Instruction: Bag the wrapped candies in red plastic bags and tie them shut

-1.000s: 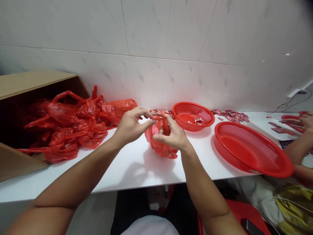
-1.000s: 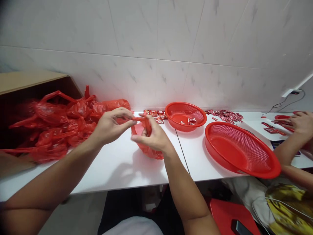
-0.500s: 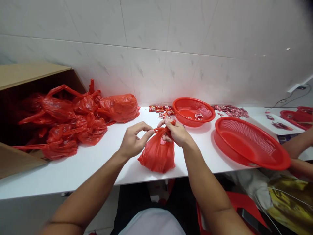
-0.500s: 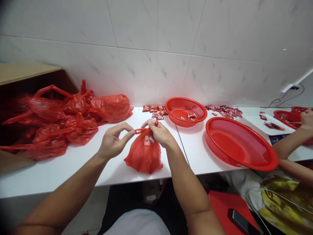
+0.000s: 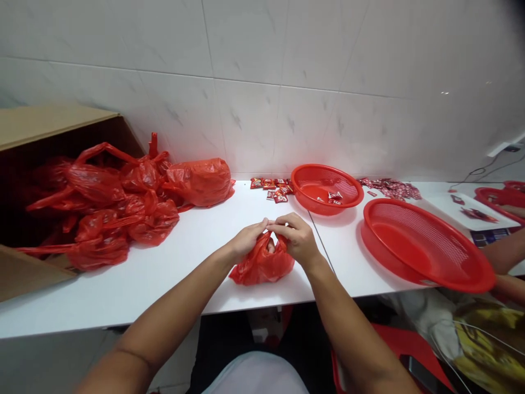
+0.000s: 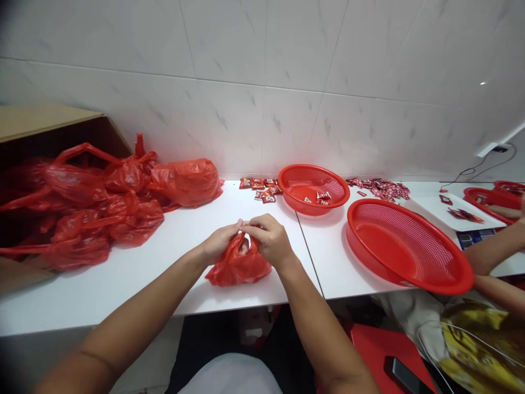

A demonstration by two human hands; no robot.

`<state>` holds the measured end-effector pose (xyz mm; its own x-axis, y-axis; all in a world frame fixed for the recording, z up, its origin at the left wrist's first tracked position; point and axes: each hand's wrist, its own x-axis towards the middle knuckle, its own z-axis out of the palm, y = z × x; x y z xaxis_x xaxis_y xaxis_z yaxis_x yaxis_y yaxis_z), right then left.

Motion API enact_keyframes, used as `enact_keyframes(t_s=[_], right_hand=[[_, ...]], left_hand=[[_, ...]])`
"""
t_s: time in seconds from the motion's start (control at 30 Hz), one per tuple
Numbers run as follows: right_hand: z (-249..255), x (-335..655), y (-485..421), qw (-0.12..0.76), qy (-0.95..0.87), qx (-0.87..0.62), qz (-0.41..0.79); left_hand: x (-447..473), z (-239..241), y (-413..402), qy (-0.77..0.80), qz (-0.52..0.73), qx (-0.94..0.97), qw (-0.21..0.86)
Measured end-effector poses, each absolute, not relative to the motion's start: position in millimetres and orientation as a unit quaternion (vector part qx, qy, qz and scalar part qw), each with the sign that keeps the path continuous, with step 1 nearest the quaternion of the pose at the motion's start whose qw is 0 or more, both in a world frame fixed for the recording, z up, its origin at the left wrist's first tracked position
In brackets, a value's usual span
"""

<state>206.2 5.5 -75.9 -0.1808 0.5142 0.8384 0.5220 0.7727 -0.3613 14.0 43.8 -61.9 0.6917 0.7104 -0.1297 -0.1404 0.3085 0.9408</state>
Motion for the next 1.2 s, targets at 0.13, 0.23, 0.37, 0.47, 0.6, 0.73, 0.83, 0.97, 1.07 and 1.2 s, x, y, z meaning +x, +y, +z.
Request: enact_keyframes(t_s=[0.13,0.23,0.37,0.47,0.6,0.73,0.83,0.97,1.07,1.2], right_hand=[[-89.2,200.9,0.8,0.544,-0.775,-0.322,-0.024],[-89.2,201.4,-2.4,0.514,-0.792,-0.330,0.009],[-84.9,201.3,-4.2,0.495,-0.792,-0.357,0.014],[-84.5,207.0,-8.8,0.492,-0.779,-0.390,-0.007],[-106.2,227.9,-25.9,0.486,-0.762,-0.428,0.000],[-146.1,243.7,-51.4,0.482,-0.721,-0.493,0.071],[-158.1,241.4,-63.2,0.490,-0.678,-0.520,0.172],[-146.3,231.6,-59.4,0.499,-0.661,-0.503,0.246],[-138.2,225.3,-51.1,0.497,-0.653,-0.497,0.281],[-137.2,212.8,-45.3,0.492,-0.657,-0.474,0.318]], left_hand=[[10.8,-64.3,48.4,0.236,0.271,0.500,0.788],[8.8,-65.2,50.3,0.238,0.232,0.495,0.803],[12.8,-67.3,49.8,0.270,0.229,0.525,0.774],[8.0,-63.8,51.2,0.301,0.285,0.618,0.668],[-22.5,-62.1,55.7,0.443,0.339,0.760,0.333],[-58.3,-80.0,53.7,0.556,0.301,0.754,0.176],[-68.8,-95.5,46.5,0.564,0.300,0.737,0.222],[-62.1,-98.3,37.1,0.509,0.364,0.739,0.249],[-47.6,-92.7,30.1,0.493,0.314,0.781,0.218],[-19.9,-98.2,15.6,0.454,0.225,0.827,0.244]])
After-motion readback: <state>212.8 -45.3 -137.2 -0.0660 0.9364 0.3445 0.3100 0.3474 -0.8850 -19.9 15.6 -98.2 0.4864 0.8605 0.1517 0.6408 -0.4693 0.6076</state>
